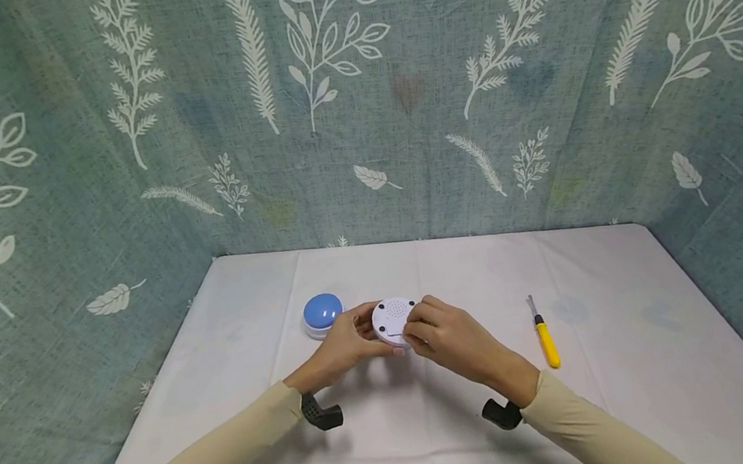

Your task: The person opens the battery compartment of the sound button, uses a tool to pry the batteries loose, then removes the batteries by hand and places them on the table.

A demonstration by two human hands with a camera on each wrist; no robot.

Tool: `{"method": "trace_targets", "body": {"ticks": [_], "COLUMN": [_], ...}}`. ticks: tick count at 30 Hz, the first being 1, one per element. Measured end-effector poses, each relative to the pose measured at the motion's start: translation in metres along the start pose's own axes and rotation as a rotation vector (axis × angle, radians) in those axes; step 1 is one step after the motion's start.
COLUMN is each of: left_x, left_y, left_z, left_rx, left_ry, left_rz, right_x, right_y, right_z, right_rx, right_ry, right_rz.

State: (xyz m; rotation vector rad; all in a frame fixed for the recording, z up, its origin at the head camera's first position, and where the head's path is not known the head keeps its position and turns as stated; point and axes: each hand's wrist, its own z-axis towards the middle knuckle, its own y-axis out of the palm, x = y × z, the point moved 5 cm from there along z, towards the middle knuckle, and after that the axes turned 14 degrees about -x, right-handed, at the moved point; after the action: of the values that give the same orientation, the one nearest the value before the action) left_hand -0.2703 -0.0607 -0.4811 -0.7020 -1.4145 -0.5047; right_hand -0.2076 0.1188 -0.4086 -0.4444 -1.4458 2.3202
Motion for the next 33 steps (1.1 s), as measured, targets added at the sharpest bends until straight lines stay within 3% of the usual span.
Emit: {"method": "trace_targets", "body": {"ticks": [12,17,33], "left_x": [-0.003,-0.003,-0.007], "left_y": [-0.002,-0.002,-0.005], "left_z": [-0.002,-0.004,-0.007], "left_rx": [-0.008,-0.008,0.010], "left_ry": [0.004,-0.008,-0.002], "left_rz": [0.026,0.031,-0.059], "right_x": [0.007,0.012,0.042], "right_y": [-0.006,-0.012,-0.016], "right_z": [0.000,-0.003,-0.045], "right_rx": [0.079,0.096,0.117], "right_ry": [0.009,0.034,0.148], "right_rz": [0.156,0.174,0.146]}}
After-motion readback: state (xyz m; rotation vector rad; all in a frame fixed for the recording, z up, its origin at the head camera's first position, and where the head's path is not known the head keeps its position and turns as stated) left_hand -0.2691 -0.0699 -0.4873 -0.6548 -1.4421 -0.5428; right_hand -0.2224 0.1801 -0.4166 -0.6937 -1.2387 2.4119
